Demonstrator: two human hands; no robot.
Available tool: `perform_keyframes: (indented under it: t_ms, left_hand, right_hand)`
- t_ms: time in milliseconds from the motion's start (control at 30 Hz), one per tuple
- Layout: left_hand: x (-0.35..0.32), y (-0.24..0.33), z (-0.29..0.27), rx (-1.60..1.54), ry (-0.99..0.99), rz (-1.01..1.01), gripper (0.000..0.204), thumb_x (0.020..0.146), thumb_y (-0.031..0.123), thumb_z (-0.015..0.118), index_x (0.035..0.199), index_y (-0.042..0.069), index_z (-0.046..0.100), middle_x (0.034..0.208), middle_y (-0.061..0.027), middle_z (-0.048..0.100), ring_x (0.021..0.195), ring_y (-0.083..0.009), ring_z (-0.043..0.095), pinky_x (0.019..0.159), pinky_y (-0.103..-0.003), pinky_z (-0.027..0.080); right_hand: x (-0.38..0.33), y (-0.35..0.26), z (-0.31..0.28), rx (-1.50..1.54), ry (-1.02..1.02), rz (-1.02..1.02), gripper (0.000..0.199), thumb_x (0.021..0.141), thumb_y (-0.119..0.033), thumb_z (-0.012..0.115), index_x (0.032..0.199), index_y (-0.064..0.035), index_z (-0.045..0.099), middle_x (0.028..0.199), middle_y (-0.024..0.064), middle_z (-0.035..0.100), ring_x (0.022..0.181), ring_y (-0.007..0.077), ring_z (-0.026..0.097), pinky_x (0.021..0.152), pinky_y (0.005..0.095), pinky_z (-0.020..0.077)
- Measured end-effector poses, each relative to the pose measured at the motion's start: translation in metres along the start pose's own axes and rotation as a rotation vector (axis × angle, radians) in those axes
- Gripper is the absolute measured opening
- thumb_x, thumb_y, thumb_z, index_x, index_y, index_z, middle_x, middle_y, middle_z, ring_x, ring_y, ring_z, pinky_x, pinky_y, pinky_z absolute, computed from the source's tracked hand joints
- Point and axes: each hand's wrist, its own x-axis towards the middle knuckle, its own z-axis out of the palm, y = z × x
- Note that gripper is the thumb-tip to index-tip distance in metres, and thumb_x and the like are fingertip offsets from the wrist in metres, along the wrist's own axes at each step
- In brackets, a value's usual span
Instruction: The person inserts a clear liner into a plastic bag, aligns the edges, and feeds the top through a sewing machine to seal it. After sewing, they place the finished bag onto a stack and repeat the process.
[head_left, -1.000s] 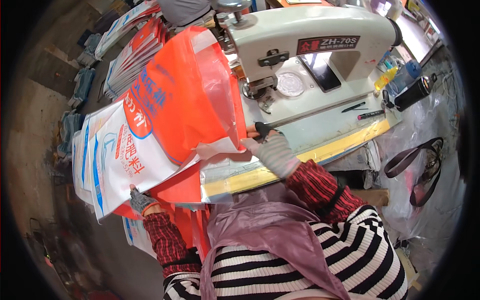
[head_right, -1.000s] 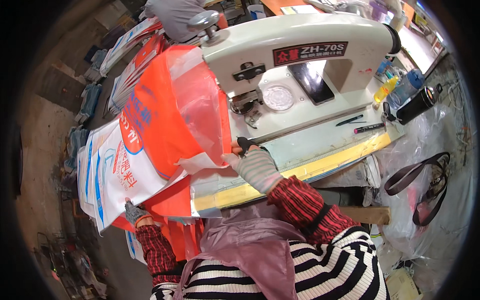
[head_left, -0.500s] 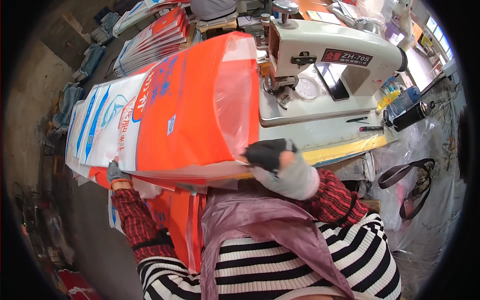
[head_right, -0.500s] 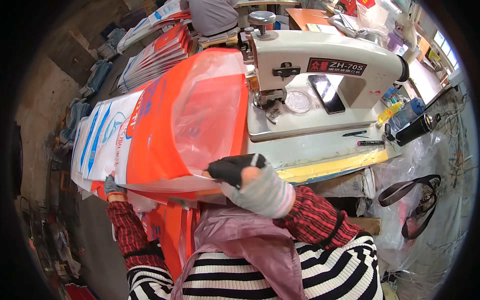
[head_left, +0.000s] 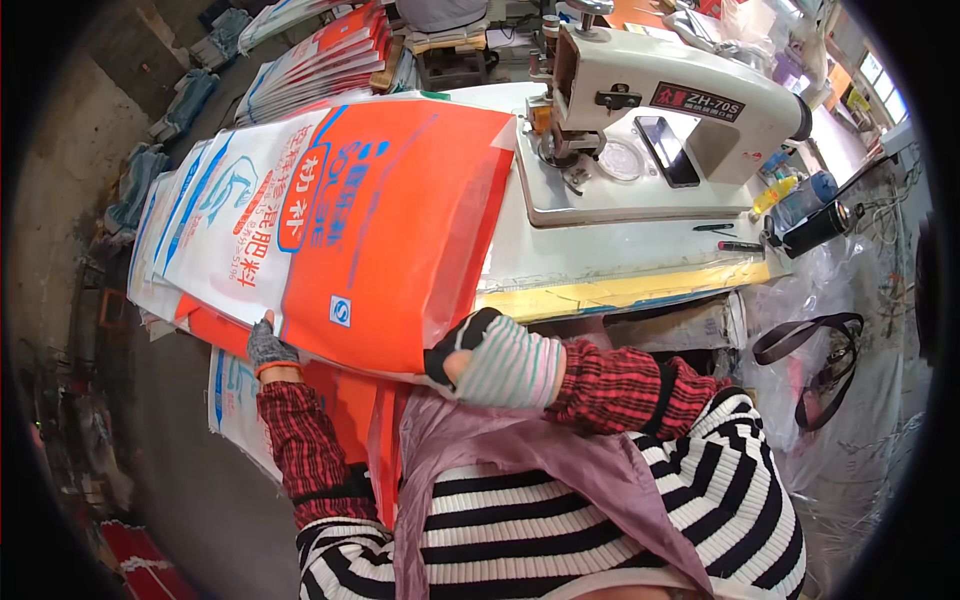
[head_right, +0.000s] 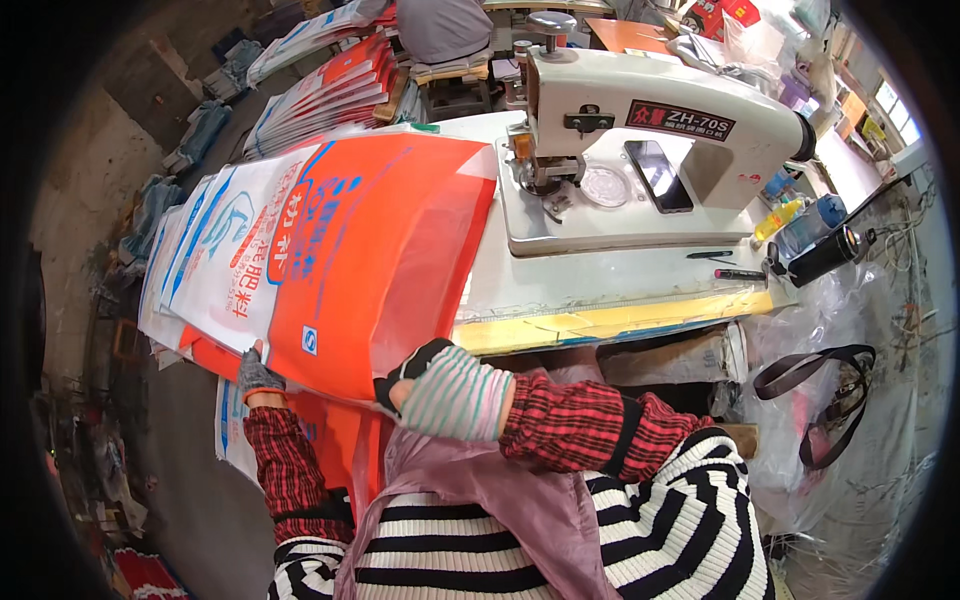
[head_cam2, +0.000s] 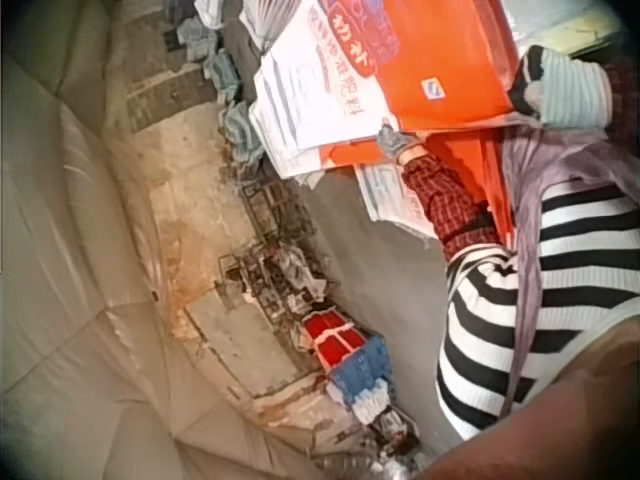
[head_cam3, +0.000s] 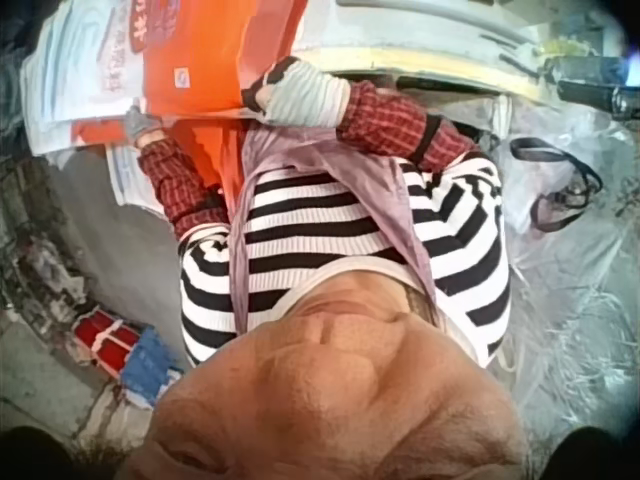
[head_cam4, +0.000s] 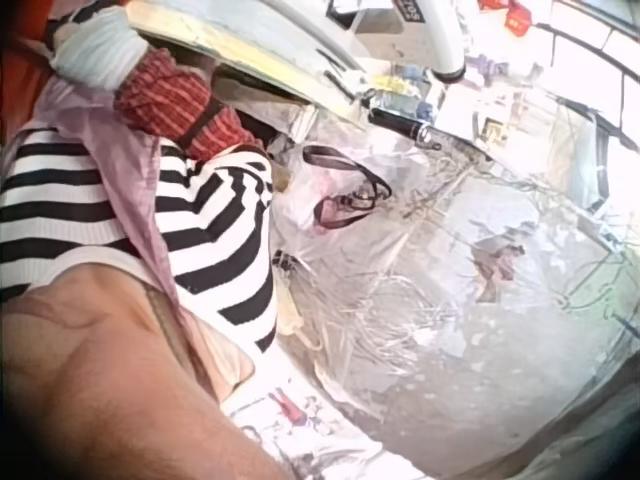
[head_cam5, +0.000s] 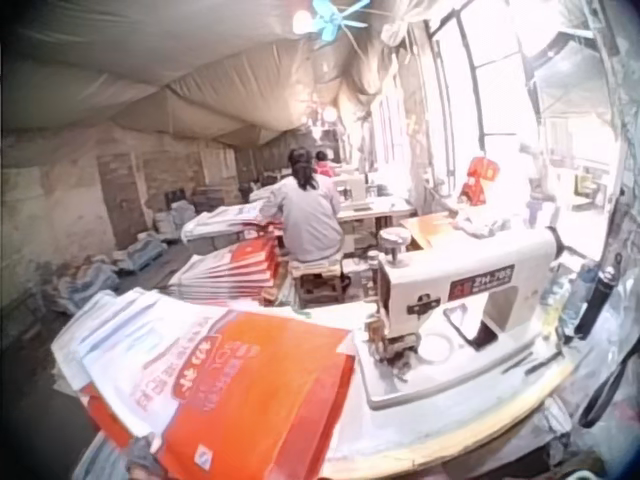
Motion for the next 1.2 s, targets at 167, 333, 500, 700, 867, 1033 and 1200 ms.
perform_keyframes:
  t_ms: [167, 333, 500, 700, 867, 1033, 1200]
  left_hand:
    - [-0.036, -0.022, -0.012, -0.387, -0.544, -0.188, 0.063, 0.089, 0.052, 0.043, 0.126, 0.001, 0.042, 0.122, -0.0158, 0.05, 0.11, -0.0299, 0.049, 0.095, -0.043, 0.04]
    - [-0.15, -0.084, 0.018, -0.462, -0.594, -0.075, 0.05, 0.088, 0.052, 0.044, 0.108, 0.006, 0.051, 0.107, -0.0113, 0.056, 0.098, -0.0237, 0.053, 0.086, -0.041, 0.044]
    - [-0.144, -0.13, -0.024, -0.307, -0.347, -0.292, 0.019, 0.085, 0.028, 0.06, 0.09, 0.01, 0.055, 0.082, -0.0041, 0.058, 0.076, -0.0212, 0.057, 0.073, -0.04, 0.049]
    - [-0.161, -0.098, -0.079, 0.025, 0.015, -0.095, 0.024, 0.088, 0.028, 0.055, 0.093, 0.005, 0.053, 0.088, -0.0105, 0.057, 0.083, -0.0243, 0.059, 0.073, -0.041, 0.051]
    - [-0.167, -0.103, -0.138, 0.268, 0.161, 0.074, 0.033, 0.088, 0.032, 0.056, 0.1, 0.002, 0.052, 0.094, -0.0123, 0.055, 0.084, -0.0248, 0.058, 0.074, -0.04, 0.051]
    - [-0.181, -0.102, -0.137, 0.372, 0.216, 0.026, 0.041, 0.087, 0.035, 0.056, 0.109, 0.001, 0.049, 0.097, -0.0109, 0.055, 0.086, -0.0236, 0.057, 0.077, -0.041, 0.05]
    - [-0.202, -0.134, -0.165, -0.04, 0.097, -0.186, 0.04, 0.086, 0.036, 0.057, 0.109, 0.003, 0.05, 0.097, -0.0083, 0.056, 0.087, -0.0204, 0.056, 0.079, -0.039, 0.049]
  right_hand:
    - [0.02, -0.026, -0.031, 0.234, -0.168, 0.025, 0.016, 0.075, -0.016, 0.052, 0.068, -0.0019, 0.055, 0.061, 0.0144, 0.056, 0.057, 0.0308, 0.058, 0.052, 0.0398, 0.0434]
    - [0.04, -0.014, 0.022, 0.055, 0.327, -0.133, 0.031, 0.072, -0.021, 0.052, 0.096, -0.0031, 0.06, 0.102, 0.018, 0.059, 0.102, 0.0343, 0.053, 0.089, 0.043, 0.0398]
    - [0.006, -0.007, 0.106, 0.163, -0.381, 0.013, 0.04, 0.075, -0.027, 0.053, 0.106, -0.0035, 0.058, 0.114, 0.0184, 0.055, 0.113, 0.0324, 0.047, 0.092, 0.0452, 0.0386]
    - [0.015, 0.069, 0.031, -0.125, 0.363, 0.408, 0.025, 0.083, -0.028, 0.054, 0.094, -0.0049, 0.057, 0.068, 0.0145, 0.056, 0.058, 0.0315, 0.058, 0.049, 0.0395, 0.0469]
    - [-0.006, 0.151, 0.047, 0.116, -0.082, 0.976, 0.042, 0.08, -0.041, 0.053, 0.092, -0.0018, 0.061, 0.092, 0.0228, 0.063, 0.09, 0.0338, 0.061, 0.077, 0.0407, 0.0474]
    - [-0.025, 0.151, 0.077, 0.12, -0.205, 1.059, 0.037, 0.084, -0.037, 0.049, 0.096, -0.0038, 0.061, 0.094, 0.0221, 0.061, 0.089, 0.0342, 0.06, 0.075, 0.0415, 0.0474]
    - [-0.049, 0.131, 0.059, 0.108, -0.288, 0.966, 0.04, 0.077, -0.042, 0.058, 0.103, -0.0113, 0.061, 0.1, 0.0215, 0.056, 0.088, 0.0354, 0.059, 0.078, 0.0407, 0.0479]
